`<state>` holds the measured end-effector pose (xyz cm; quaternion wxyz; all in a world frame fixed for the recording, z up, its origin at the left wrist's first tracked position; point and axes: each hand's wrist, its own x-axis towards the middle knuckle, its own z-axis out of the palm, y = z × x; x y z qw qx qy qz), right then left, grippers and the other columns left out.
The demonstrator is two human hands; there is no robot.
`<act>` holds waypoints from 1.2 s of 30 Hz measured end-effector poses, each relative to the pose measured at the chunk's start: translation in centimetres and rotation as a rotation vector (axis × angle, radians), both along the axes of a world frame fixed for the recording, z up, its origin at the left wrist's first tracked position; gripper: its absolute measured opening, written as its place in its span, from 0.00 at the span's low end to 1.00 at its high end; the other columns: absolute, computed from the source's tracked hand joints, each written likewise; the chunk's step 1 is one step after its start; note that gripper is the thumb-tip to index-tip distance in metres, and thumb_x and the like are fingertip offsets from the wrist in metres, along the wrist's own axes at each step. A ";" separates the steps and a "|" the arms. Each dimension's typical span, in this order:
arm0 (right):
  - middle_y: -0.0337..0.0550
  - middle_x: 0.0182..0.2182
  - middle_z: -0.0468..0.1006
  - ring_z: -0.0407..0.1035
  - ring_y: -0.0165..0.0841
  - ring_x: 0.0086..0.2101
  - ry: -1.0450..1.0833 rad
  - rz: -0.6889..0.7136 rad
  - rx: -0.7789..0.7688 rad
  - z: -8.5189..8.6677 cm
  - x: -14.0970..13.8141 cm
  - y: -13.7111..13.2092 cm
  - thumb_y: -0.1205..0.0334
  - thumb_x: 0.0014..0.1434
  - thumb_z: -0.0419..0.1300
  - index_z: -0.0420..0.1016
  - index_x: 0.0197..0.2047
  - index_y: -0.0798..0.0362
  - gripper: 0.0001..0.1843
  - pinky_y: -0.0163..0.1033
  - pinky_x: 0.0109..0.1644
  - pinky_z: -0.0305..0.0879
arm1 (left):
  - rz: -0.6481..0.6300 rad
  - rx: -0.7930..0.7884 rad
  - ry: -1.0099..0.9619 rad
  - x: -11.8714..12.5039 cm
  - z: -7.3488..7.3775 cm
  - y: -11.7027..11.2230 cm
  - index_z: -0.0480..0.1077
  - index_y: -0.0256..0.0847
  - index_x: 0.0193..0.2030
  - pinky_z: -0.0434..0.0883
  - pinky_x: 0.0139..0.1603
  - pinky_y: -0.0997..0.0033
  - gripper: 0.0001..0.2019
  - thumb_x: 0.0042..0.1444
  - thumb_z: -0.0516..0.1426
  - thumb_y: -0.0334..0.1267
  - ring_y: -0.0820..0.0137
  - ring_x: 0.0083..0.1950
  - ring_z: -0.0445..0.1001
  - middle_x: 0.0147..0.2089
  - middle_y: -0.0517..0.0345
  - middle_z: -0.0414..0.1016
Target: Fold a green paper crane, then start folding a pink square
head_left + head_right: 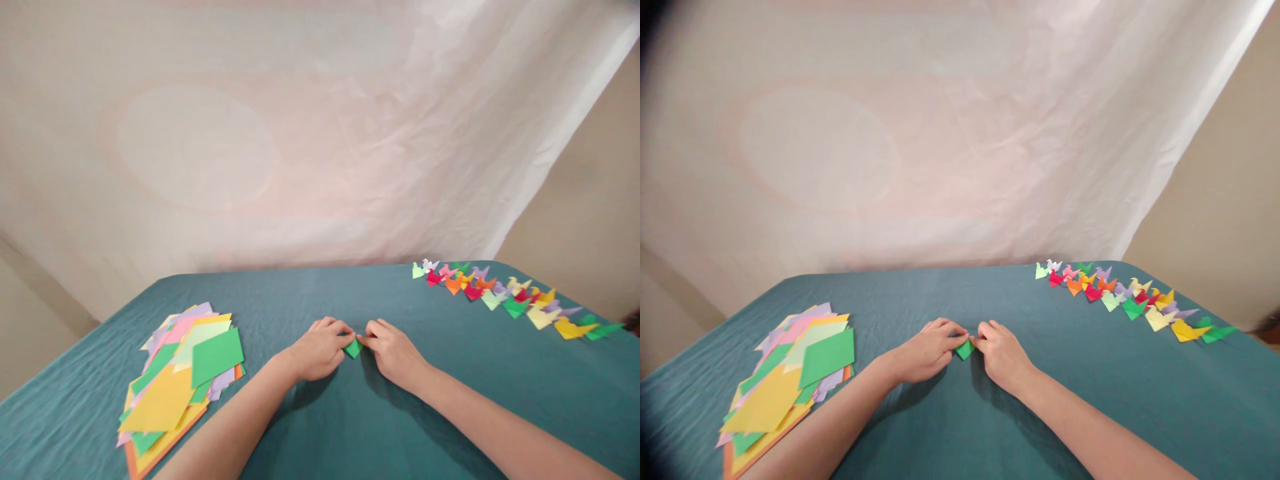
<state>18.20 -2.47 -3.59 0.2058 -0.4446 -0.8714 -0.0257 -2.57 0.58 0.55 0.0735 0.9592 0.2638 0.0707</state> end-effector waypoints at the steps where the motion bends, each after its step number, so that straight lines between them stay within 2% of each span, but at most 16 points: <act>1: 0.44 0.31 0.67 0.59 0.33 0.34 -0.017 -0.004 0.008 0.0 0.0 0.0 0.73 0.61 0.47 0.76 0.40 0.53 0.16 0.37 0.38 0.57 | -0.008 -0.003 0.003 0.0 0.0 0.1 0.63 0.45 0.54 0.58 0.56 0.58 0.21 0.54 0.46 0.29 0.61 0.54 0.61 0.54 0.54 0.65; 10: 0.44 0.31 0.68 0.60 0.34 0.33 -0.206 -0.054 0.083 1.0 -0.4 -0.1 0.68 0.62 0.49 0.74 0.37 0.52 0.12 0.39 0.34 0.55 | -0.053 -0.033 0.010 -0.3 0.3 0.5 0.65 0.44 0.53 0.59 0.57 0.59 0.23 0.49 0.49 0.27 0.62 0.56 0.62 0.56 0.55 0.66; 18: 0.45 0.32 0.68 0.60 0.34 0.34 -0.251 -0.034 0.118 1.1 -0.4 -0.4 0.69 0.62 0.49 0.73 0.38 0.54 0.11 0.39 0.34 0.55 | -0.058 -0.036 0.008 -0.3 0.8 0.3 0.65 0.43 0.52 0.59 0.57 0.61 0.16 0.56 0.51 0.34 0.62 0.56 0.62 0.55 0.54 0.66; 32: 0.42 0.29 0.70 0.61 0.34 0.32 -0.137 0.185 0.056 0.9 -1.5 -1.8 0.65 0.63 0.48 0.74 0.33 0.53 0.14 0.40 0.33 0.54 | -0.052 -0.052 -0.029 -0.2 0.4 0.4 0.65 0.44 0.54 0.60 0.56 0.61 0.17 0.57 0.52 0.36 0.61 0.55 0.63 0.54 0.52 0.67; 36: 0.41 0.30 0.70 0.63 0.33 0.33 0.045 0.180 -0.032 0.9 -1.2 -1.9 0.70 0.61 0.48 0.75 0.36 0.50 0.14 0.39 0.36 0.57 | -0.041 -0.100 -0.104 -0.4 0.1 0.7 0.67 0.43 0.52 0.60 0.55 0.62 0.16 0.57 0.53 0.37 0.62 0.53 0.65 0.52 0.52 0.69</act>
